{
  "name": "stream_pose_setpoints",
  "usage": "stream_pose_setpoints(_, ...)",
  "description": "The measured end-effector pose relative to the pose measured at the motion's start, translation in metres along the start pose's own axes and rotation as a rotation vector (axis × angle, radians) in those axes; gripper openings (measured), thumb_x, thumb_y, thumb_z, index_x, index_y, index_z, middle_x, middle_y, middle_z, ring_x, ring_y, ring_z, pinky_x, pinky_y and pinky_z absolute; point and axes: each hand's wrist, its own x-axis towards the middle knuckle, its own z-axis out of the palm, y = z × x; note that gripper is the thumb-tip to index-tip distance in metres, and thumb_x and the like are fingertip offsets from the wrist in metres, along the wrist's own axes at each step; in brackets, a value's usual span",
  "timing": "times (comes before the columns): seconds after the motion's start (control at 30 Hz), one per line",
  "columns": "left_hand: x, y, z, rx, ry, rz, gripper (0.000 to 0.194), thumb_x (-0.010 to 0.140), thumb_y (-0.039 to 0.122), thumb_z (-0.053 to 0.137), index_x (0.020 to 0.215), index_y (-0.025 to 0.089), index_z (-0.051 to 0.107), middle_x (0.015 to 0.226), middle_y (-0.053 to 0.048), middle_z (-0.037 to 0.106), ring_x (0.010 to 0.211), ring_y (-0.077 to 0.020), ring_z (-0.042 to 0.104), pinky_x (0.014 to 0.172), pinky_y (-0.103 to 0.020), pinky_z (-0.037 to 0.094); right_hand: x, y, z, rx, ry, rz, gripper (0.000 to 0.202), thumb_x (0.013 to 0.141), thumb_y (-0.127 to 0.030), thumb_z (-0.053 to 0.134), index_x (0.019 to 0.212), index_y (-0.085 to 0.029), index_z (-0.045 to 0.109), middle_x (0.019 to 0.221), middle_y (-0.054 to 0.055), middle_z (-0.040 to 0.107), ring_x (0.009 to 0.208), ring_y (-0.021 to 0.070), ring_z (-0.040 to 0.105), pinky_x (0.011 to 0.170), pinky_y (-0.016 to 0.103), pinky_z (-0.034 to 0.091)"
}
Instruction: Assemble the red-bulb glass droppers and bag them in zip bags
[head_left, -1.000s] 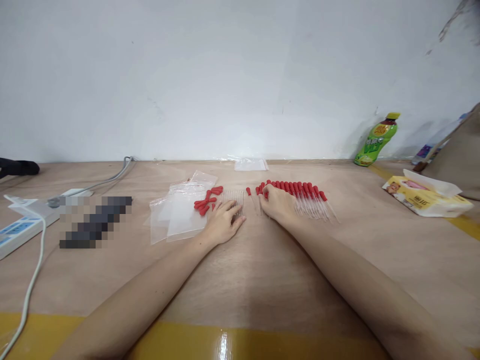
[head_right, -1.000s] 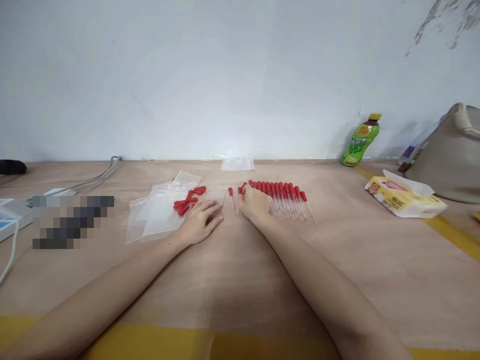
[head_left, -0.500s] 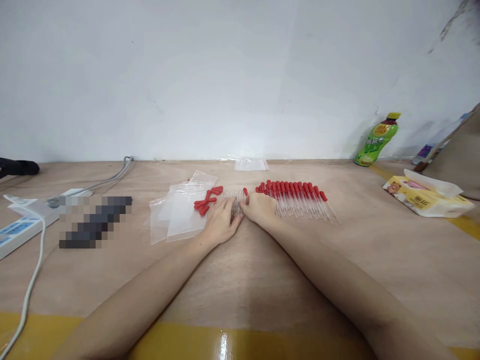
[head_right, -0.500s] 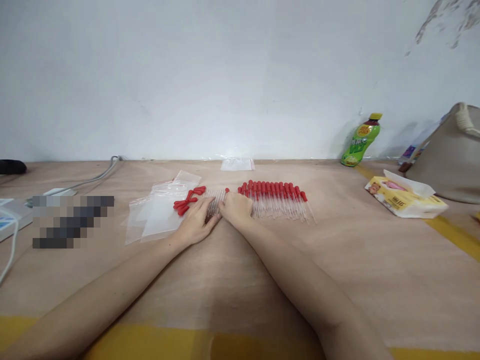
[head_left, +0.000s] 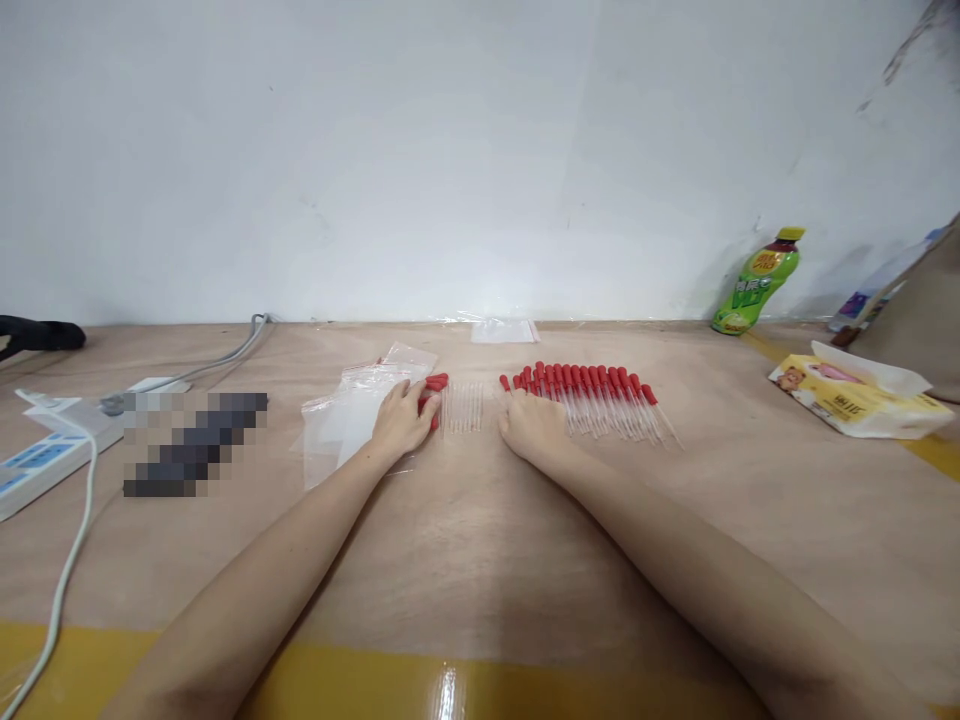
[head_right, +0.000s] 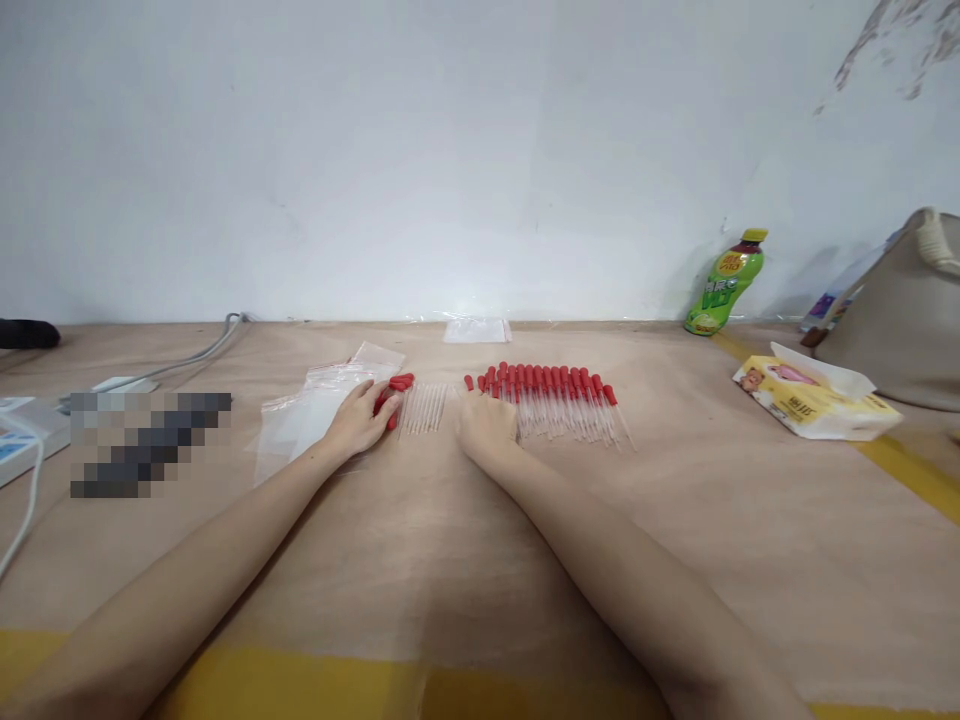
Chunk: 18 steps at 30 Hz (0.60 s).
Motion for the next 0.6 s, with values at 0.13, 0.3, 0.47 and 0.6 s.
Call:
stream_pose_setpoints(0.13, 0.0, 0.004, 0.005, -0.143, -0.032, 0.079, 0.041, 0.086, 0.038, 0.036, 0.115, 0.015, 0.053, 0.12, -0.011, 0.049, 0.115, -0.0243, 0.043, 0.1, -0.039, 0.032, -0.017, 0.019, 0.001, -0.024, 0.11, -0.013, 0.024, 0.083, -0.029, 0.037, 0.087, -0.014, 0.055, 0.079, 0.009, 0.064, 0.069, 0.0201, 0.06, 0.053, 0.027, 0.034)
stream_pose_setpoints(0.3, -0.004, 0.021, 0.006, -0.319, 0.012, 0.128, 0.038, 0.084, 0.035, 0.04, 0.111, 0.013, 0.055, 0.126, -0.011, 0.044, 0.12, -0.0219, 0.038, 0.103, -0.036, 0.029, -0.044, 0.049, 0.002, -0.039, 0.229, -0.089, 0.023, 0.083, -0.033, 0.038, 0.081, -0.018, 0.056, 0.071, 0.005, 0.063, 0.06, 0.0157, 0.056, 0.05, 0.026, 0.024)
stream_pose_setpoints(0.47, 0.002, 0.025, -0.001, -0.368, 0.094, 0.127, 0.035, 0.085, 0.033, 0.037, 0.109, 0.014, 0.055, 0.114, -0.01, 0.054, 0.11, -0.0198, 0.048, 0.097, -0.033, 0.036, -0.059, 0.068, 0.005, -0.005, 0.335, -0.145, 0.026, 0.083, -0.035, 0.038, 0.076, -0.019, 0.057, 0.067, 0.002, 0.062, 0.058, 0.0144, 0.054, 0.051, 0.026, 0.022)
stream_pose_setpoints(0.6, 0.027, 0.011, -0.008, -0.231, 0.064, 0.019, 0.034, 0.085, 0.027, 0.036, 0.104, 0.011, 0.059, 0.106, -0.012, 0.058, 0.103, -0.022, 0.052, 0.093, -0.033, 0.037, -0.059, 0.07, 0.004, 0.02, 0.317, -0.142, 0.025, 0.083, -0.034, 0.039, 0.077, -0.019, 0.057, 0.067, 0.002, 0.062, 0.058, 0.0134, 0.054, 0.051, 0.025, 0.022)
